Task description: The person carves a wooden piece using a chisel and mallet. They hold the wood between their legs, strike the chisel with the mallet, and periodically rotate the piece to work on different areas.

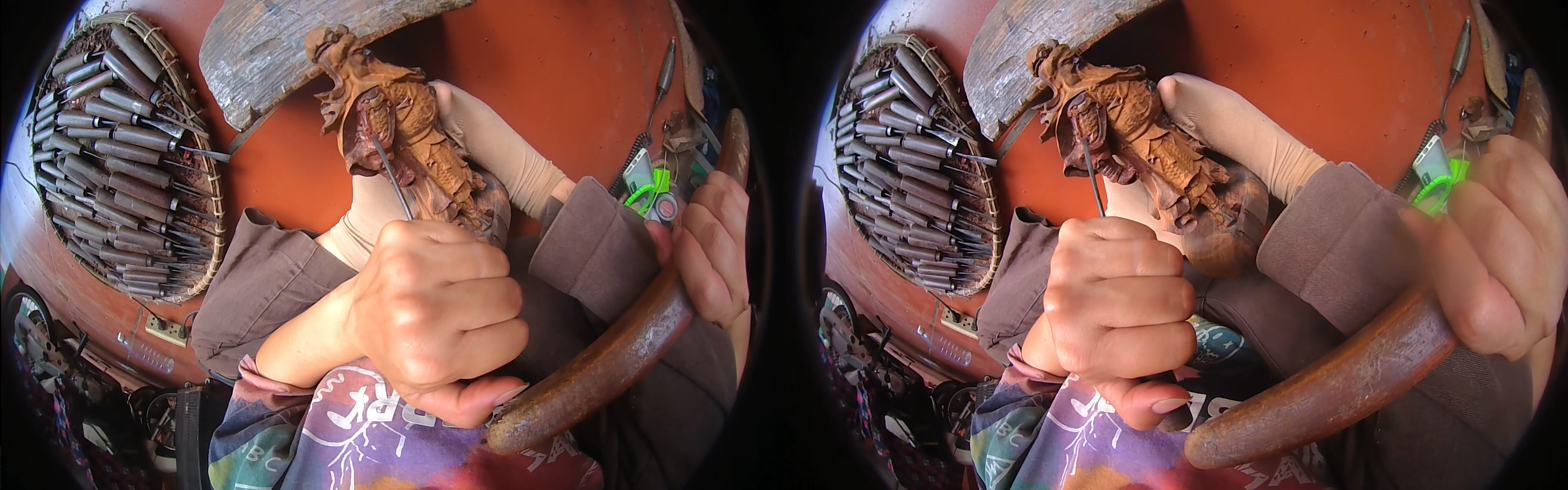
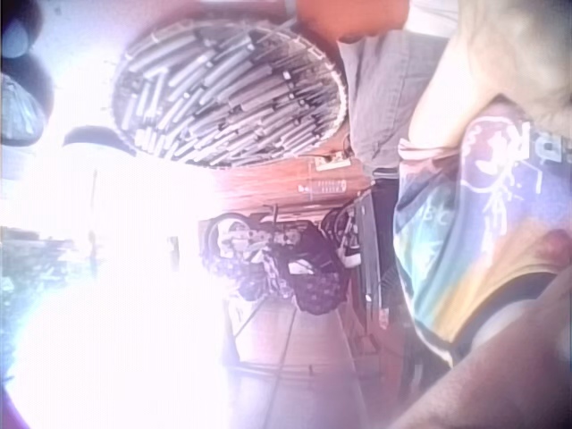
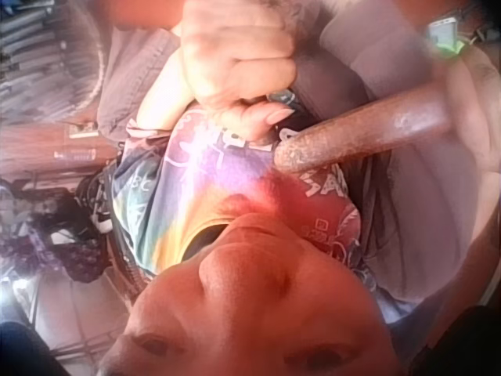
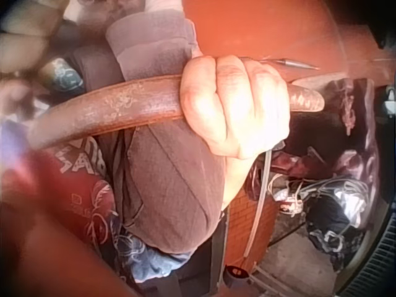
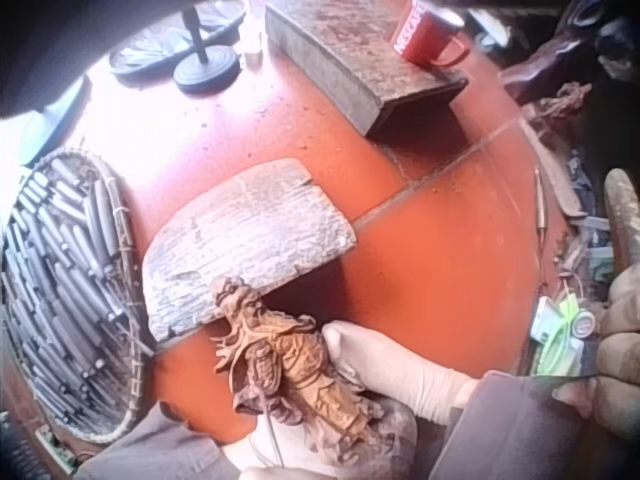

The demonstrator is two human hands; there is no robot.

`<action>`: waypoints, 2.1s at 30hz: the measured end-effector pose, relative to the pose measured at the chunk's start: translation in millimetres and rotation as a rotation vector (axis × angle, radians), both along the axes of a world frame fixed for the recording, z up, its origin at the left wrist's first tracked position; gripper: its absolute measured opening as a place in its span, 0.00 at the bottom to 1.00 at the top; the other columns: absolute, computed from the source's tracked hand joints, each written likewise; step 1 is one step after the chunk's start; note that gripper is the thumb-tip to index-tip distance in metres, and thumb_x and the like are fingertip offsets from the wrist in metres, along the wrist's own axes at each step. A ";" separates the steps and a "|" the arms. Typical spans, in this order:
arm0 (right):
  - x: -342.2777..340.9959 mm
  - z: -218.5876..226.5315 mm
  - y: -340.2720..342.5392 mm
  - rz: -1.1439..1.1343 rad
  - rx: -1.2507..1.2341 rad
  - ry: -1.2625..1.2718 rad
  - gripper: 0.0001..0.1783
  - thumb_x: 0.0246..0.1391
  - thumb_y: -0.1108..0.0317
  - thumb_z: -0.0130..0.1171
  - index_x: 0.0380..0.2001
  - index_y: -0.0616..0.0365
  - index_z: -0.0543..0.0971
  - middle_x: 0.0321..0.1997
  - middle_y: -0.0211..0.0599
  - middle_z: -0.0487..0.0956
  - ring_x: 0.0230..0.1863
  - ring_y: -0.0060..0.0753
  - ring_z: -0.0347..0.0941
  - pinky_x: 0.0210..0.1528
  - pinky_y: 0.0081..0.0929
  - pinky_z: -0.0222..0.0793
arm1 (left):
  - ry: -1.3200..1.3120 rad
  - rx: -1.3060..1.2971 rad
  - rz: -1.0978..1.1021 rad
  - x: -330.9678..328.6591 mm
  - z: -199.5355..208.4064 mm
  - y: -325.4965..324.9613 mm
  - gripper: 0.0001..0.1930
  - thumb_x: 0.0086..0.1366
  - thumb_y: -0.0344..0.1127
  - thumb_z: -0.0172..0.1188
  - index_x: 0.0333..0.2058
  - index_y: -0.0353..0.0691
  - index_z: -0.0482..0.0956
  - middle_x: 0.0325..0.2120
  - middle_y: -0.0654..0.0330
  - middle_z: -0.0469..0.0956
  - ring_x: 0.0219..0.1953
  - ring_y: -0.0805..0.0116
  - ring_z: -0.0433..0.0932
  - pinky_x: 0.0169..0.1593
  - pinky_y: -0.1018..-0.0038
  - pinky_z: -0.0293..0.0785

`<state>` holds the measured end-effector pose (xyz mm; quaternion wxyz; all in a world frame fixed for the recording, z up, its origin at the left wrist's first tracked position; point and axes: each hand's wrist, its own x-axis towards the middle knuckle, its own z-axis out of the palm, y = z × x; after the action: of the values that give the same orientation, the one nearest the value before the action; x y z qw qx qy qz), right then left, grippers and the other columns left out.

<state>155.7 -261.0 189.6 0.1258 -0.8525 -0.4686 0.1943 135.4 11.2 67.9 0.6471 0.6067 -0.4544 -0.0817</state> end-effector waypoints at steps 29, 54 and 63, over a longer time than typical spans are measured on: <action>0.8 -10.0 -7.2 0.047 0.090 -0.064 0.24 0.40 0.83 0.73 0.39 0.68 0.70 0.28 0.48 0.75 0.28 0.46 0.72 0.36 0.53 0.73 | 0.096 -0.148 0.169 -17.6 -16.6 -7.9 0.24 0.62 0.50 0.54 0.13 0.40 0.71 0.14 0.62 0.67 0.14 0.66 0.67 0.16 0.72 0.58; -2.6 -12.4 -22.4 0.008 0.325 -0.117 0.26 0.42 0.86 0.71 0.42 0.68 0.66 0.29 0.50 0.73 0.26 0.45 0.70 0.28 0.51 0.69 | 0.215 -0.091 0.123 -8.1 -14.9 -2.3 0.25 0.64 0.50 0.53 0.13 0.39 0.70 0.13 0.61 0.66 0.12 0.64 0.66 0.17 0.69 0.57; 1.0 -2.8 -6.2 -0.059 0.094 -0.186 0.24 0.43 0.84 0.72 0.40 0.68 0.68 0.27 0.49 0.73 0.25 0.46 0.70 0.30 0.49 0.70 | 0.182 -0.055 0.129 -11.1 -16.3 -9.1 0.21 0.62 0.46 0.56 0.13 0.41 0.71 0.13 0.63 0.65 0.13 0.65 0.66 0.17 0.69 0.58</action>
<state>156.7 -267.2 186.8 0.1272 -0.8734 -0.4618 0.0884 124.3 2.1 51.6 0.7059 0.6069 -0.3559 -0.0820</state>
